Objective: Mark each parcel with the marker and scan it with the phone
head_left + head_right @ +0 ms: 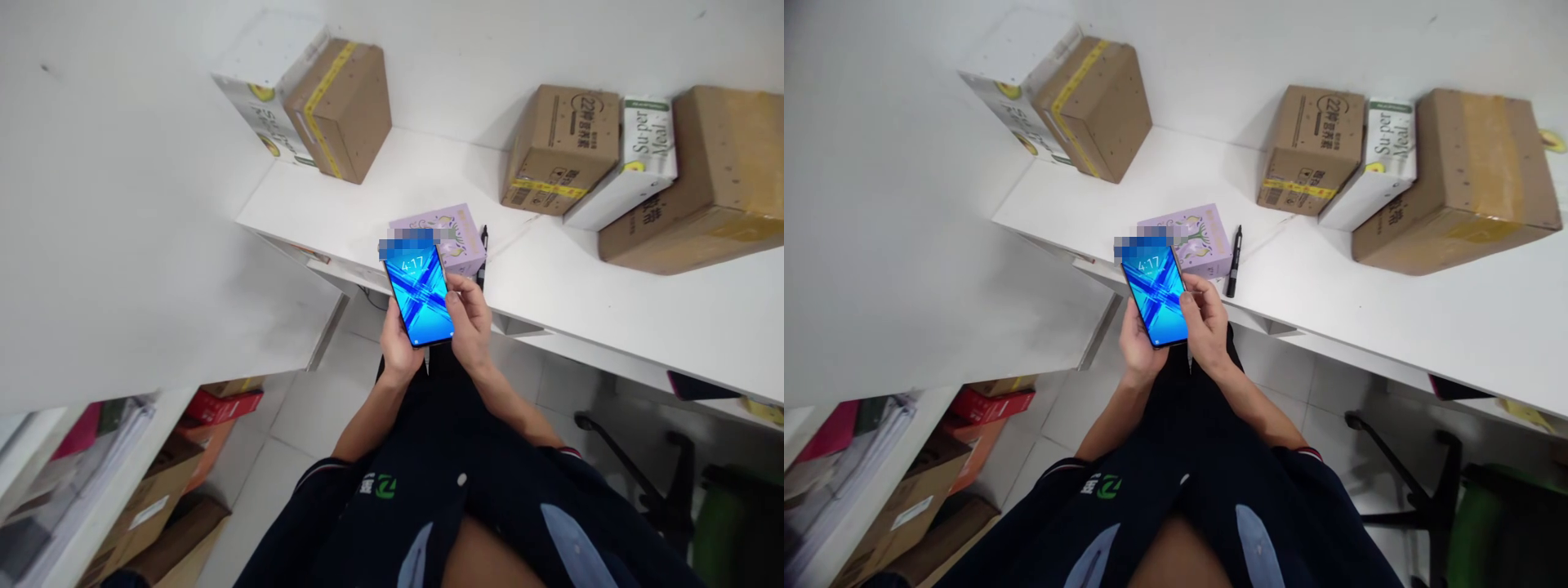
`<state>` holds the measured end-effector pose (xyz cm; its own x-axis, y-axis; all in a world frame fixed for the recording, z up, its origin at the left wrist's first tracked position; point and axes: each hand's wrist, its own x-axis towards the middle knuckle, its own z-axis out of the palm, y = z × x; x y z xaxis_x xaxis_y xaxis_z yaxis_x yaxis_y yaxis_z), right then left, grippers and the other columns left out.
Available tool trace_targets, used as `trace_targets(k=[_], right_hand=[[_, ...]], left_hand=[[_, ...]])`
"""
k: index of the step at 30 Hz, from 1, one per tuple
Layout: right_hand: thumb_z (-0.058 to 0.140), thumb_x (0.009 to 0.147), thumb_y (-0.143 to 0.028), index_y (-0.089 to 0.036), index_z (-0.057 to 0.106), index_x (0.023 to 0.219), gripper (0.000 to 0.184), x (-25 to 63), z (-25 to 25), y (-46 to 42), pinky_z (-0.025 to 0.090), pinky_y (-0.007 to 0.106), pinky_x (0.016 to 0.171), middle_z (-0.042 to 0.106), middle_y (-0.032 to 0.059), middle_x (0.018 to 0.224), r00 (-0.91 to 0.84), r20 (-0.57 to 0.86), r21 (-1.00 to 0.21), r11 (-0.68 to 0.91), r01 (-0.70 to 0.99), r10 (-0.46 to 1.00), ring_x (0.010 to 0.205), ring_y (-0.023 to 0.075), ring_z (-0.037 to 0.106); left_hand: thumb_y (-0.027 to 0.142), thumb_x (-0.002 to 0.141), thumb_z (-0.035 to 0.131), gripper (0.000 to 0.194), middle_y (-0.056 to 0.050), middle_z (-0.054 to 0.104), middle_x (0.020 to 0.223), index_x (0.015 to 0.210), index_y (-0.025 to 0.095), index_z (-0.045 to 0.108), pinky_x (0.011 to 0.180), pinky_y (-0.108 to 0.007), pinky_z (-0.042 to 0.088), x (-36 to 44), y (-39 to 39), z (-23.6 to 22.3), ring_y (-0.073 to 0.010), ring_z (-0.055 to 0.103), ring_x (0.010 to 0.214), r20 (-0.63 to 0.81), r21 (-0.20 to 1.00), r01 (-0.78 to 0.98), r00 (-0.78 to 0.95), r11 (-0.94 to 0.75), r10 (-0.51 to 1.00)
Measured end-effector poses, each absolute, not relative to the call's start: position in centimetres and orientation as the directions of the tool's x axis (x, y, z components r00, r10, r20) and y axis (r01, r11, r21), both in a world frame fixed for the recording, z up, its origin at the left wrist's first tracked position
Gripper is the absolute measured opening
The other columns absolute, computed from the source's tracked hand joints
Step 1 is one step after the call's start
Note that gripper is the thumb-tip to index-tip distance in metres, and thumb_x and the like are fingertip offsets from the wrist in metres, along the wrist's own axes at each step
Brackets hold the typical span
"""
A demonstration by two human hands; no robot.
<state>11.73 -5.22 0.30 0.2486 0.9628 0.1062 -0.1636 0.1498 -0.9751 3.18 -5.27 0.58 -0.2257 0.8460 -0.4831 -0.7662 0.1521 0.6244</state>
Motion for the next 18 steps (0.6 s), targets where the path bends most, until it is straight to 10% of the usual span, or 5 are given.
trace_targets(k=[18], right_hand=[[0.069,0.084,-0.054,-0.027,0.066,0.108,0.037,11.83,0.62,-5.16,0.057,0.033,0.078,0.073,0.002,0.1,0.266,0.111,-0.964,0.169,-0.206,0.958,0.087,0.0165,0.066]], left_hand=[[0.044,0.095,0.055,0.032,-0.003,0.078,0.096,0.097,0.019,0.075,0.104,-0.035,0.051,3.43,-5.05,1.15,-0.0235,0.069,0.115,-0.473,0.654,-0.734,-0.209,0.182,0.856]])
